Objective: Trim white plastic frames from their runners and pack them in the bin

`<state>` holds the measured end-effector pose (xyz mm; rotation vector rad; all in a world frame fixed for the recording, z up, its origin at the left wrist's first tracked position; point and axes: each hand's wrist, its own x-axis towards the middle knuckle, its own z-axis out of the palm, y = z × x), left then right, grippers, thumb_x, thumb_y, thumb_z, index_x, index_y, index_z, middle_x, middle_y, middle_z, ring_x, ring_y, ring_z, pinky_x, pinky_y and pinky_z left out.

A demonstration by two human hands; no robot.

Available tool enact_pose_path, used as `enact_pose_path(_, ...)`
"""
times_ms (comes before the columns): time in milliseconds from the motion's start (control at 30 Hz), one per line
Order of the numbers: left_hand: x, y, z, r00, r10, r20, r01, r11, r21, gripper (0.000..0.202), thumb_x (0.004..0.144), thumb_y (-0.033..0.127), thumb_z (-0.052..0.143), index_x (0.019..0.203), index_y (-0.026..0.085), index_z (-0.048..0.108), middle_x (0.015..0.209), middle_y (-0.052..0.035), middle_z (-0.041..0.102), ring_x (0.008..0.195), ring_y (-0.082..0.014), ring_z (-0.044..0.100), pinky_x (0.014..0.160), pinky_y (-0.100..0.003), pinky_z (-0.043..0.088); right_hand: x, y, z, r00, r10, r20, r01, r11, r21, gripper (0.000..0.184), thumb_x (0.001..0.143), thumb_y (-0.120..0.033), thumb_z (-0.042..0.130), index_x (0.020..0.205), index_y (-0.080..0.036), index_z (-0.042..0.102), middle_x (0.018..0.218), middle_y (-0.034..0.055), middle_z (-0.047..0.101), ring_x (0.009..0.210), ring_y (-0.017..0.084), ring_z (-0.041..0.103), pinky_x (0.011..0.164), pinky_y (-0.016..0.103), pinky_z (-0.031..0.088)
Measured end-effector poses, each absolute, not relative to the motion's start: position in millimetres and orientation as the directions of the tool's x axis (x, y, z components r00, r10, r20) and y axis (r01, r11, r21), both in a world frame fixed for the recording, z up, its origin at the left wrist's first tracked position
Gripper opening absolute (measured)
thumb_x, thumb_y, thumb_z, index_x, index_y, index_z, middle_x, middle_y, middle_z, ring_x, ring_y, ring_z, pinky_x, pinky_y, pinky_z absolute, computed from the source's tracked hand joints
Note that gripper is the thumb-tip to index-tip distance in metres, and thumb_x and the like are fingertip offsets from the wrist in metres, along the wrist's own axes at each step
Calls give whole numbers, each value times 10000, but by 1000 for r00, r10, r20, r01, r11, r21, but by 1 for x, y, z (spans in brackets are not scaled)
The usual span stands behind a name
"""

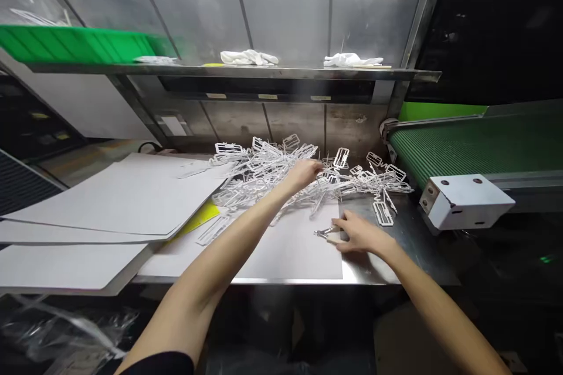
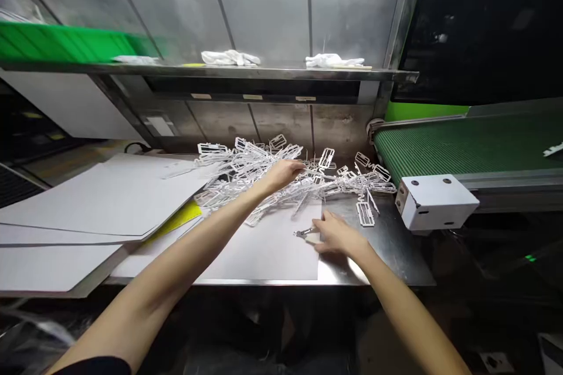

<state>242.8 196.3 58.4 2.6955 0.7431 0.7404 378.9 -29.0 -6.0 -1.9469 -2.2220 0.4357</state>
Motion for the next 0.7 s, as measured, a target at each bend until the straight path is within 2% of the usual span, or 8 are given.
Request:
enact_pose_path(100, 245, 201, 77, 711, 513, 481, 376, -855, 357, 120, 943, 209, 670, 957, 171, 783, 987, -97, 790, 970, -238, 717, 936, -396, 560, 370, -45, -8, -136, 991, 8, 935, 131, -329, 342, 795, -165, 796, 1103, -143, 649, 1177, 128, 546, 1018, 298, 592, 901, 378, 521)
enact_pose_path(200, 238, 199, 101, 633, 517, 576, 338, -854, 395, 169, 951, 182, 628, 967, 186, 796, 1041, -123, 803, 1042, -254, 701, 960, -398, 552, 363, -57, -11, -138, 986, 94, 921, 163, -353, 339, 724, -60, 705, 1035, -150, 603, 1118, 122, 564, 1028, 316, 574, 944, 425, 502)
enact_pose_path(300, 218, 189, 119, 499, 567, 655, 309, -823, 477, 244, 983, 193, 576, 1089, 166, 794, 1158, -138, 793, 1117, -263, 692, 1007, -419, 544, 362, -66, -12, -122, 972, 199, 889, 196, -413, 368, 724, -51, 634, 1064, -179, 580, 1077, 98, 604, 1037, 318, 586, 969, 457, 494)
enact_pose_path(400, 180, 165, 119, 380, 666, 642, 284, -745, 604, 324, 1017, 327, 577, 1168, 119, 774, 1068, -141, 800, 968, -255, 743, 885, -389, 602, 366, -77, -9, -38, 949, 313, 837, 202, -509, 315, 840, -89, 561, 1133, -206, 556, 1061, 77, 644, 983, 273, 633, 880, 397, 541)
enact_pose_path(500, 129, 129, 93, 430, 787, 442, 187, -557, 809, 399, 965, 489, 676, 1029, 114, 797, 907, -104, 791, 798, -211, 748, 725, -303, 625, 369, -89, -4, 236, 857, 458, 680, 191, -708, 65, 1031, -227, 515, 1093, -224, 535, 1099, 84, 669, 877, 217, 671, 765, 330, 572)
enact_pose_path(567, 96, 102, 65, 509, 851, 129, 69, -190, 979, 407, 861, 523, 813, 954, 127, 803, 869, -73, 769, 734, -146, 709, 714, -231, 609, 368, -94, 1, 475, 766, 433, 415, 239, -878, 192, 1040, -380, 650, 1014, -231, 531, 1143, 84, 679, 793, 186, 682, 722, 308, 585)
enact_pose_path(633, 68, 77, 37, 549, 820, -161, 23, 178, 984, 433, 767, 513, 912, 960, 138, 815, 854, -50, 751, 652, -80, 646, 668, -160, 574, 360, -96, 4, 579, 765, 284, 122, 263, -957, 363, 937, -463, 822, 968, -229, 546, 1146, 77, 690, 724, 164, 680, 679, 289, 592)
enact_pose_path(700, 46, 59, 12, 542, 774, -327, 18, 379, 925, 452, 718, 502, 955, 949, 137, 823, 842, -44, 741, 595, -46, 602, 592, -115, 530, 348, -98, 6, 539, 828, 155, -38, 208, -977, 413, 866, -460, 905, 961, -229, 576, 1086, 60, 701, 726, 160, 682, 667, 268, 597)
